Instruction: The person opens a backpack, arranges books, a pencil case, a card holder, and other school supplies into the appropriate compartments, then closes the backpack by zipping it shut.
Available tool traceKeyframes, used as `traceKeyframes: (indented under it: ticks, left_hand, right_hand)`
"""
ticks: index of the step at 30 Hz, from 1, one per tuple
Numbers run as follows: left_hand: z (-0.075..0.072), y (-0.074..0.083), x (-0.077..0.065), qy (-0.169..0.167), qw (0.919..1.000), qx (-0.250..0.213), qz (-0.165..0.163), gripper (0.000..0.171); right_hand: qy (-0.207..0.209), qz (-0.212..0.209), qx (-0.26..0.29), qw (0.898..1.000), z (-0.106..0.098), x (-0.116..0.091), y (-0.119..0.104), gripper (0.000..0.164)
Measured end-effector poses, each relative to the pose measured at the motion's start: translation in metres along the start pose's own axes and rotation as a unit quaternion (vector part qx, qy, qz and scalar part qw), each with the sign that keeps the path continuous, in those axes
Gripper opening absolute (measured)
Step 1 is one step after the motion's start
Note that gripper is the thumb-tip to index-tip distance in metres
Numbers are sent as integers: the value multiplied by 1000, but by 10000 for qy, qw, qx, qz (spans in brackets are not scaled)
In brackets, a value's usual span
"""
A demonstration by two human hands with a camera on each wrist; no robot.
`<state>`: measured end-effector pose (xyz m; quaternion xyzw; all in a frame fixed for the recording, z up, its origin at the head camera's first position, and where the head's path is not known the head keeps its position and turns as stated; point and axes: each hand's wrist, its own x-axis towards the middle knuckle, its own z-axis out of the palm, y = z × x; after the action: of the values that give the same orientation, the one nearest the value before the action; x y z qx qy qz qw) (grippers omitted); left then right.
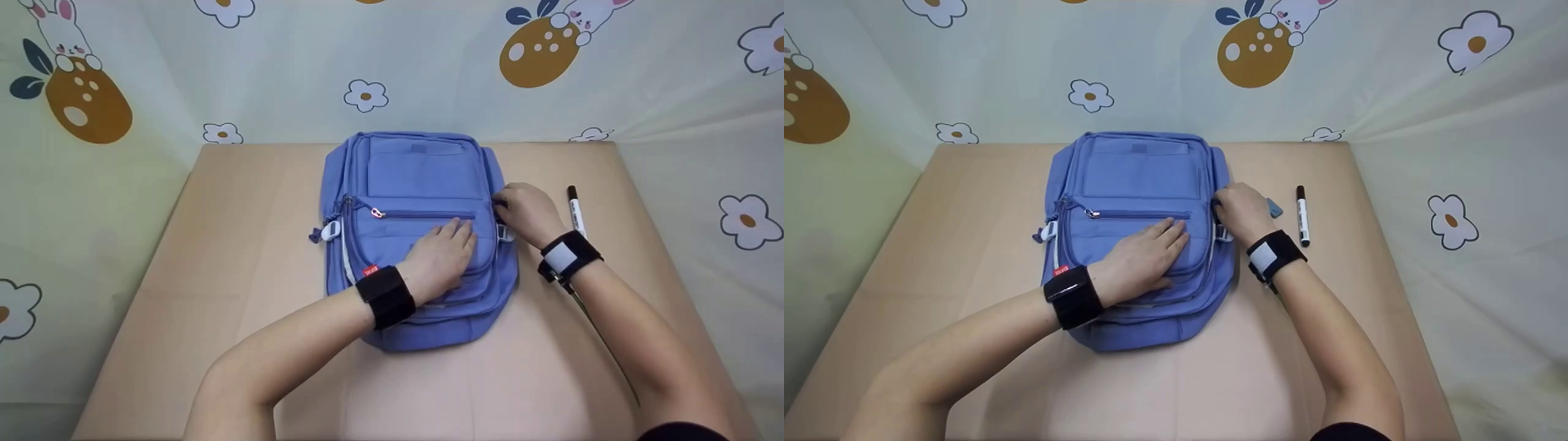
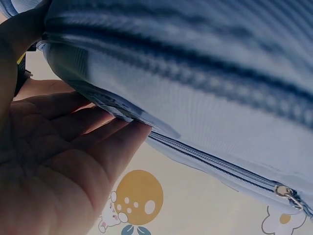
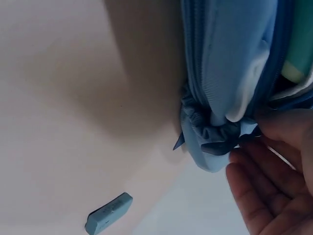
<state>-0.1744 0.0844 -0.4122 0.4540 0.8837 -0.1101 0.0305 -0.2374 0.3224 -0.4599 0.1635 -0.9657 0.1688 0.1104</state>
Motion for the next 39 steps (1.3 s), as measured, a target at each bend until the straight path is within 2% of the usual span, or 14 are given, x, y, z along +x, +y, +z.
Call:
traceKeyframes:
  ticks: [7,13,23,27,32,39]
  left_hand:
    - [-2,0,0,-69,10000,19,18,87]
    - [-3,0,0,-182,9997,-167,4,88]
    - [-2,-2,0,-189,9993,-308,18,89]
    - [-1,-2,0,-151,9994,-306,24,89]
    - [-1,-2,0,-86,9996,-283,-5,87]
    - [-2,-1,1,-132,9993,-336,-18,89]
  right_hand:
    - [339,-74,82,9994,3,-4,3,9]
    - [146,-63,-127,9998,4,-8,5,9]
    - [258,-698,-333,9967,-6,-25,-1,4]
    - [72,-825,-432,9956,-13,-35,-9,6]
    - [-115,-780,-314,9964,-17,-46,-17,4]
    - [66,-505,165,9986,-8,-50,-16,9]
